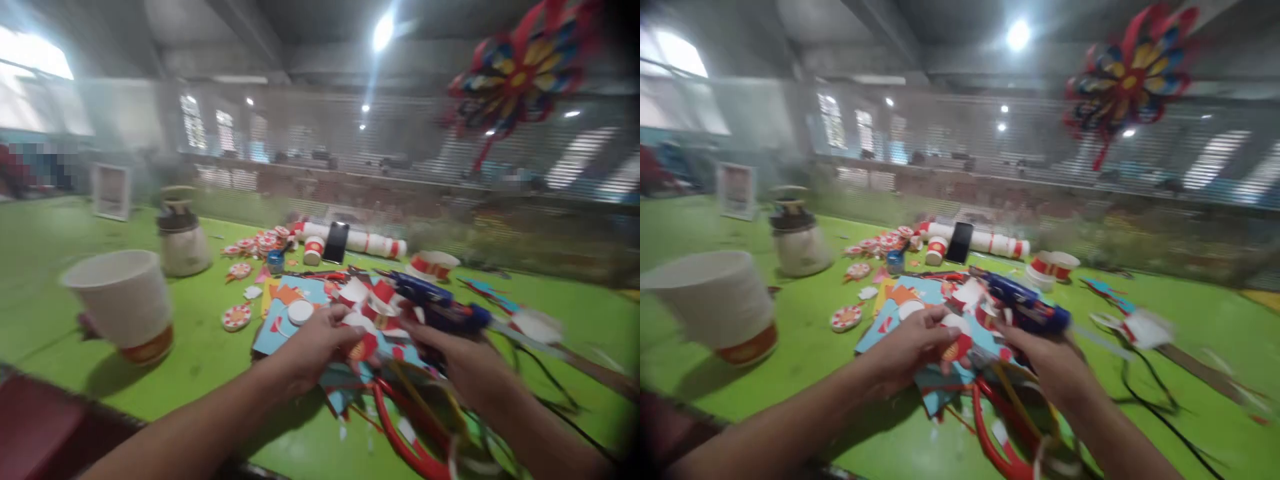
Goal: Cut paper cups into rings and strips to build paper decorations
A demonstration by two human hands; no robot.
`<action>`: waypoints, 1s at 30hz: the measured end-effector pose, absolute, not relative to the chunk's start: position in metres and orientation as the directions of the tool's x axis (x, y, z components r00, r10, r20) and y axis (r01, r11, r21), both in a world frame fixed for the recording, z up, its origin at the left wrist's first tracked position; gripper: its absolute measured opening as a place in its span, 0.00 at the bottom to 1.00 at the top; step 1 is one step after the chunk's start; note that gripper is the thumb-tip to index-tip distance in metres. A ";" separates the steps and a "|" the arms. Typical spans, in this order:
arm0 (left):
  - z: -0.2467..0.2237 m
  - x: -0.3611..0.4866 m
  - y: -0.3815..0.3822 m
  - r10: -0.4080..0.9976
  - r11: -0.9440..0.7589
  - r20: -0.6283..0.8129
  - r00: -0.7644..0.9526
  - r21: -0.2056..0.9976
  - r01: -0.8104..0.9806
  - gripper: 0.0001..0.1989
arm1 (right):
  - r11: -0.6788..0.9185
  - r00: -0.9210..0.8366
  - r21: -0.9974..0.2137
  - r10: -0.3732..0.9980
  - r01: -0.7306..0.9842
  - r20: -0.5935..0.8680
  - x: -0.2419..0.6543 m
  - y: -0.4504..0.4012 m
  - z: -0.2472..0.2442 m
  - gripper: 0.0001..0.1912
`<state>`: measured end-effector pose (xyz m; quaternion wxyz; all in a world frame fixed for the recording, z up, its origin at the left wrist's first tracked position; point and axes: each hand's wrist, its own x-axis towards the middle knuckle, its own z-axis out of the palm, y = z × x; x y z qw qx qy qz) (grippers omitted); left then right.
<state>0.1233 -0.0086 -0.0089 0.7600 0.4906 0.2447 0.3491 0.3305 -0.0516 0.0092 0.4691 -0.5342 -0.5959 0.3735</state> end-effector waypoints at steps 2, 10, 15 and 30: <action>-0.006 0.122 -0.009 0.746 0.274 -0.029 0.665 0.924 -0.266 0.08 | 0.091 0.081 -0.984 0.991 0.156 0.105 0.318 -0.053 0.014 0.13; -0.004 0.124 -0.011 0.683 0.316 -0.132 0.718 0.940 -0.129 0.10 | 0.017 0.059 -0.999 0.998 -0.032 0.015 0.311 -0.048 0.004 0.16; -0.006 0.124 -0.012 0.685 0.285 -0.130 0.717 0.953 -0.099 0.08 | -0.009 0.023 -0.998 1.000 -0.060 -0.010 0.313 -0.047 -0.005 0.14; -0.011 0.125 -0.013 0.683 0.201 -0.108 0.722 0.979 -0.043 0.11 | 0.014 0.076 -0.998 0.997 -0.054 0.010 0.305 -0.048 -0.004 0.12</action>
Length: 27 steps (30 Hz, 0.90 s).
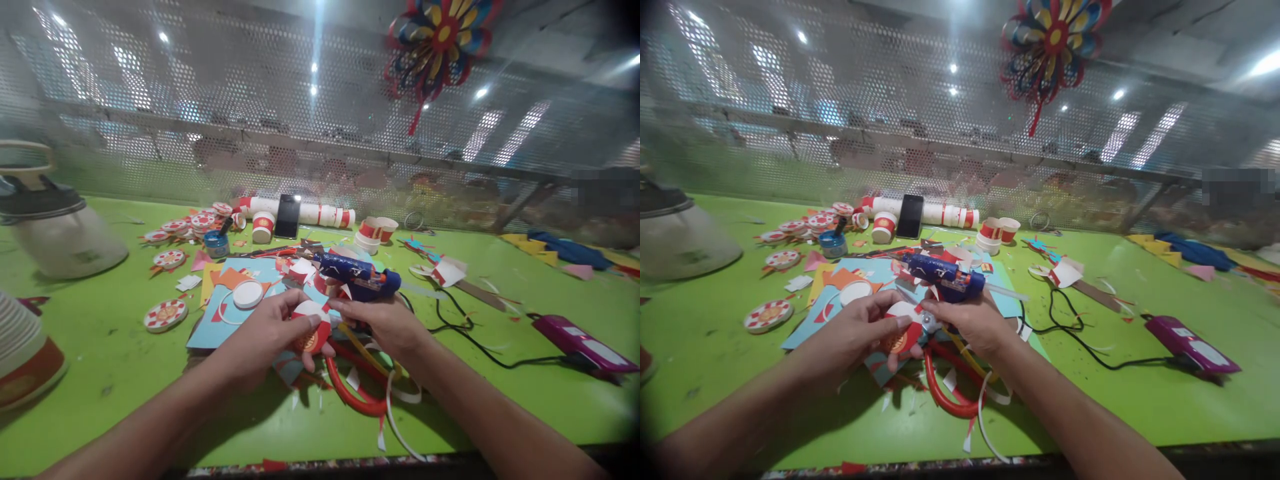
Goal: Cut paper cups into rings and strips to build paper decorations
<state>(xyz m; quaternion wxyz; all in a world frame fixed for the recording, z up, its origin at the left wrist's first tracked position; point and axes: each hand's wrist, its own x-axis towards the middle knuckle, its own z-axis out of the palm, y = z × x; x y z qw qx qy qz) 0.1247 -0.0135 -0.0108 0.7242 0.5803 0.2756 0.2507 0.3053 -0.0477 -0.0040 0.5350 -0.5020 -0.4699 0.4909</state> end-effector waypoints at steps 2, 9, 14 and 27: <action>-0.008 0.125 -0.014 0.693 0.192 -0.123 0.710 0.981 -0.017 0.11 | 0.018 0.096 -0.999 0.995 -0.031 0.015 0.305 -0.048 -0.005 0.13; -0.003 0.127 -0.017 0.713 0.189 -0.141 0.687 0.982 0.005 0.10 | 0.007 0.115 -0.999 0.993 0.033 0.011 0.304 -0.051 -0.004 0.13; -0.006 0.127 -0.016 0.713 0.183 -0.141 0.687 0.983 0.013 0.11 | -0.001 0.130 -0.999 0.991 0.041 0.005 0.300 -0.051 -0.002 0.11; -0.005 0.130 -0.015 0.729 0.148 -0.130 0.672 0.989 0.031 0.13 | -0.008 0.189 -0.995 0.982 0.102 0.011 0.295 -0.057 0.005 0.13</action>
